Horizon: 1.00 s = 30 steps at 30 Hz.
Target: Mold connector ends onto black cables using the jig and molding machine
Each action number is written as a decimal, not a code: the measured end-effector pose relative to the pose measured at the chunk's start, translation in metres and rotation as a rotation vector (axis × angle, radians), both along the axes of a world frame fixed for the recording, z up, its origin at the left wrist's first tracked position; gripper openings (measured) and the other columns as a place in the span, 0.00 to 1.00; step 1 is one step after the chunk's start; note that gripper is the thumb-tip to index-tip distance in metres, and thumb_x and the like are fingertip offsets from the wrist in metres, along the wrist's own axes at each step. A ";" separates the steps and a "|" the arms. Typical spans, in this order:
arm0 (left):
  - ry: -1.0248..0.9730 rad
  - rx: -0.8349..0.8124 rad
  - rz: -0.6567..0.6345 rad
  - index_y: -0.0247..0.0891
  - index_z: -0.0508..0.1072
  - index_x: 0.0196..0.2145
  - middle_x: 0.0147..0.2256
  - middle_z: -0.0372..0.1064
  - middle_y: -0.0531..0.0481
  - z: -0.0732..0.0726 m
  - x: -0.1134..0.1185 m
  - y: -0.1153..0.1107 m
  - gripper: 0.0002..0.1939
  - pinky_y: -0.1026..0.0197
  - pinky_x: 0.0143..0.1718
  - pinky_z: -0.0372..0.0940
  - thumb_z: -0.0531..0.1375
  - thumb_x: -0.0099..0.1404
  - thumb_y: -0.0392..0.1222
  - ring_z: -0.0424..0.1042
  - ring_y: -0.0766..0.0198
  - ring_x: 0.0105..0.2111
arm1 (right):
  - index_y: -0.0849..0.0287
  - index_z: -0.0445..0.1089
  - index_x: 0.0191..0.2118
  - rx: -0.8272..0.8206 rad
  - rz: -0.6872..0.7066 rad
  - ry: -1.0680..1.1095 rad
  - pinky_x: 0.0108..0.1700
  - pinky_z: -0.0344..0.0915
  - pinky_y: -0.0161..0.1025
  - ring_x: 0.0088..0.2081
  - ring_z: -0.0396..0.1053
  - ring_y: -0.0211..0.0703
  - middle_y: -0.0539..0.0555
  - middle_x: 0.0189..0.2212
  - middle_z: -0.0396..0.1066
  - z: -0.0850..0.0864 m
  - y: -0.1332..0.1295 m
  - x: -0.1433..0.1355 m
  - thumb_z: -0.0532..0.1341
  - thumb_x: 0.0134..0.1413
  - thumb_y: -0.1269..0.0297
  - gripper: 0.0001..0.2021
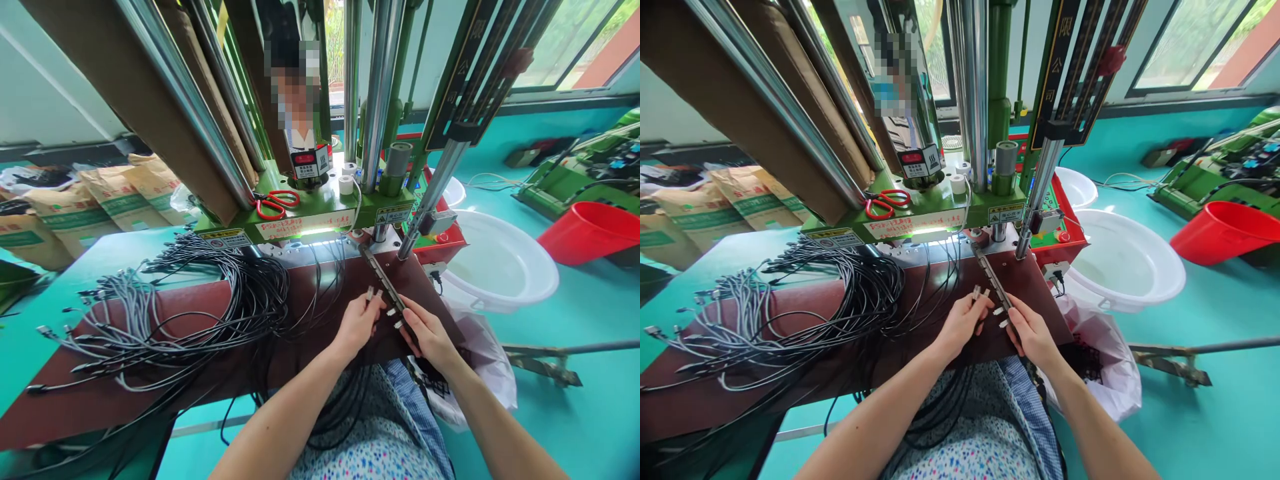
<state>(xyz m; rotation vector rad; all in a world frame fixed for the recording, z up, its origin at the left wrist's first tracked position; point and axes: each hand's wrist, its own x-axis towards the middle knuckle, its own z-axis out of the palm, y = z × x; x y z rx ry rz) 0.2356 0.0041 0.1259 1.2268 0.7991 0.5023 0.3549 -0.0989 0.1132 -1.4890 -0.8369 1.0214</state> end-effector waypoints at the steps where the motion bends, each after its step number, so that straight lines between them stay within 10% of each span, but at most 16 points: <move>1: -0.007 -0.025 0.051 0.36 0.64 0.27 0.16 0.50 0.60 0.001 -0.001 0.002 0.18 0.69 0.14 0.44 0.53 0.57 0.55 0.49 0.75 0.14 | 0.61 0.54 0.59 -0.003 -0.017 0.013 0.11 0.46 0.26 0.11 0.50 0.28 0.42 0.12 0.54 0.001 0.000 0.001 0.51 0.58 0.53 0.26; 15: 0.094 -0.220 -0.255 0.39 0.57 0.19 0.12 0.39 0.64 0.008 -0.001 0.004 0.18 0.69 0.12 0.35 0.56 0.55 0.53 0.38 0.77 0.11 | 0.62 0.50 0.61 0.016 0.147 0.018 0.12 0.45 0.27 0.11 0.50 0.28 0.43 0.13 0.56 0.002 -0.004 0.006 0.50 0.60 0.54 0.27; 30: 0.130 0.019 -0.195 0.36 0.60 0.21 0.13 0.45 0.61 0.001 -0.002 0.005 0.15 0.69 0.14 0.42 0.52 0.59 0.49 0.45 0.76 0.12 | 0.62 0.50 0.61 -0.033 0.140 -0.092 0.12 0.45 0.27 0.12 0.49 0.29 0.42 0.13 0.54 0.002 -0.001 0.001 0.50 0.59 0.55 0.27</move>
